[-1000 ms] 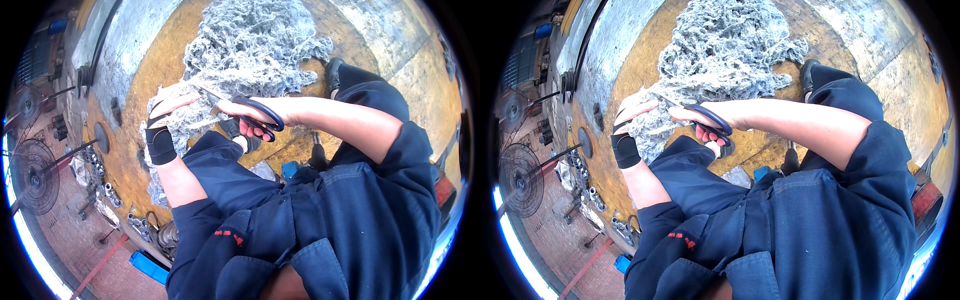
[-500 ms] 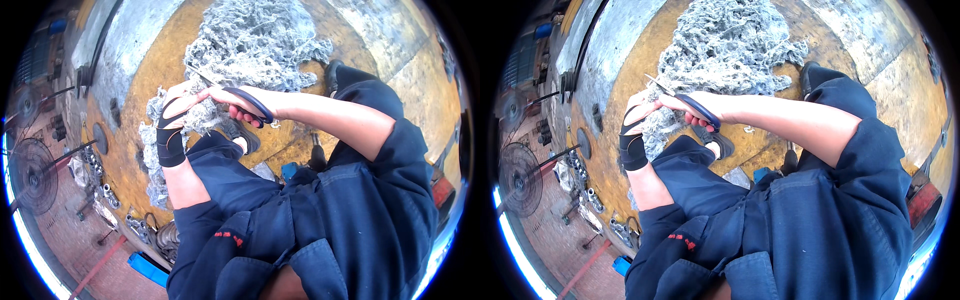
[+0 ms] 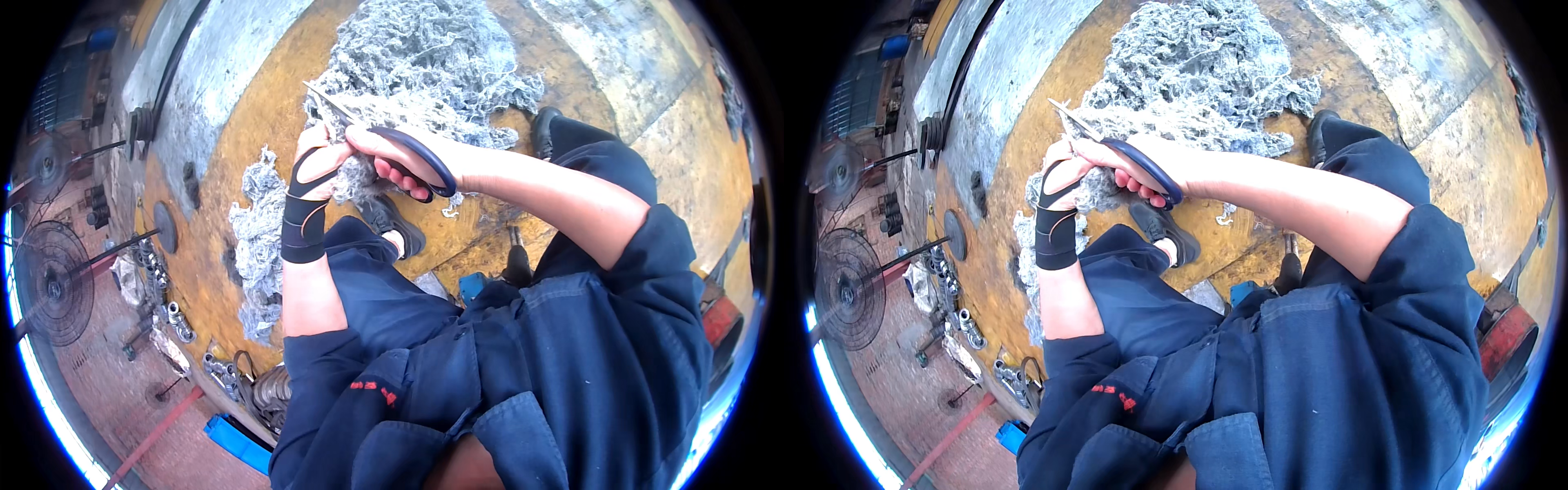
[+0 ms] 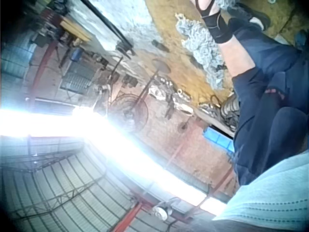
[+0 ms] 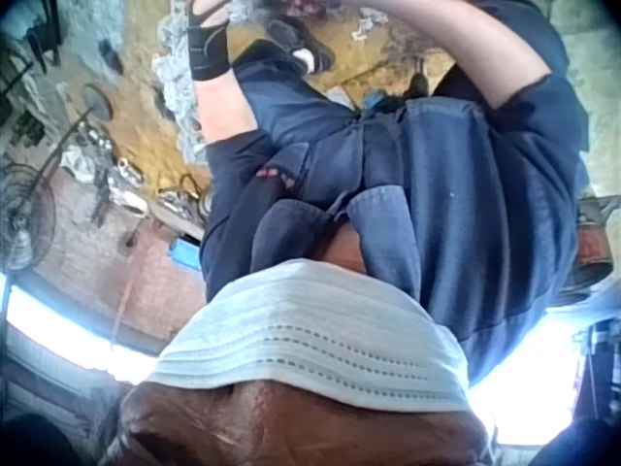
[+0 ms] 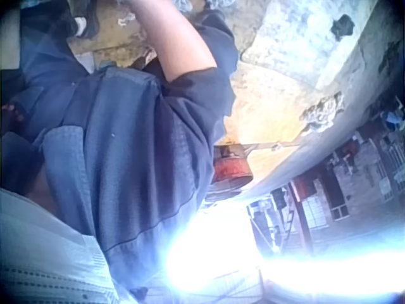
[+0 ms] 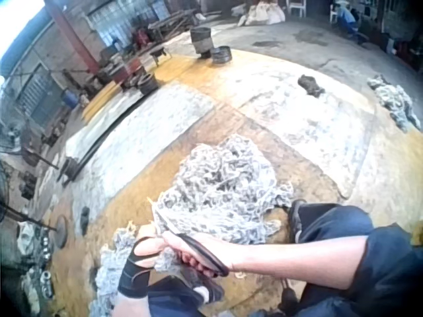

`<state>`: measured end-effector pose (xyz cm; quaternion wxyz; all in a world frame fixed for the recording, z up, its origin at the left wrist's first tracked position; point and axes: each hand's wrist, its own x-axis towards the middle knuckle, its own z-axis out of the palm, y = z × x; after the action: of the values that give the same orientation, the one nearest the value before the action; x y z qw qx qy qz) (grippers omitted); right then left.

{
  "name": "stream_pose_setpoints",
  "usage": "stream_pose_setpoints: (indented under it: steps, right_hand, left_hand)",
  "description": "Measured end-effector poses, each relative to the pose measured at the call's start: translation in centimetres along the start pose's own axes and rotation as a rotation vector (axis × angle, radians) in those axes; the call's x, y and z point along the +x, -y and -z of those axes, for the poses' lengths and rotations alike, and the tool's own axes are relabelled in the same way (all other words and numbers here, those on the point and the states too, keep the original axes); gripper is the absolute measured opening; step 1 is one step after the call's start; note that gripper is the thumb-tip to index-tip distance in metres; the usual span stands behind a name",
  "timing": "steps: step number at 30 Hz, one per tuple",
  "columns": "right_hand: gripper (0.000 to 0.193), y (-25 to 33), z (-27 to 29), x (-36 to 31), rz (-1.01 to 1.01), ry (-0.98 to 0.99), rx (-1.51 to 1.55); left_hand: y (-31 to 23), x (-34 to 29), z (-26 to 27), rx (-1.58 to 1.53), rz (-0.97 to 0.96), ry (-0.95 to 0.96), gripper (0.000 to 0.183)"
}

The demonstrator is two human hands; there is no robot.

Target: The person cuts through a large pile of tangled gray waste material using shears, pulling sections of the material apart by hand while cutting to divide it into smaller pieces.

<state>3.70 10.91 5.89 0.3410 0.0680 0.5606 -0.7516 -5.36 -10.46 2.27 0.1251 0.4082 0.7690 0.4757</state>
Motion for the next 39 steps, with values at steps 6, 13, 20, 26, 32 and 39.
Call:
stream_pose_setpoints:
  steps: [6,13,20,26,32,39]
  right_hand:
    - [0.066,2.3,1.9,-0.6,0.124,-0.109,0.155]
    - [0.065,2.1,7.2,1.6,0.163,-0.634,0.179]
    - [0.072,-0.2,5.2,-0.1,-0.139,-0.29,0.172]
    - [0.08,-3.7,1.6,-1.1,-0.373,0.145,0.117]
    - [0.088,-7.0,0.1,0.0,-0.402,0.348,0.372]
    - [0.085,-6.0,0.7,2.6,-0.353,0.371,0.368]
  left_hand:
    - [-0.5,2.0,-1.0,0.272,-0.009,-0.1,0.021]
    - [-2.7,4.1,2.4,-0.157,0.572,-0.28,0.032]
    - [-1.5,1.5,6.6,-0.593,0.872,-0.446,0.024]
    - [0.8,-2.6,10.4,-0.715,0.775,-0.412,0.015]
    - [1.3,-4.5,10.7,-0.852,0.686,-0.391,0.018]
    - [-2.8,-3.3,8.1,-0.842,0.622,-0.106,0.036]
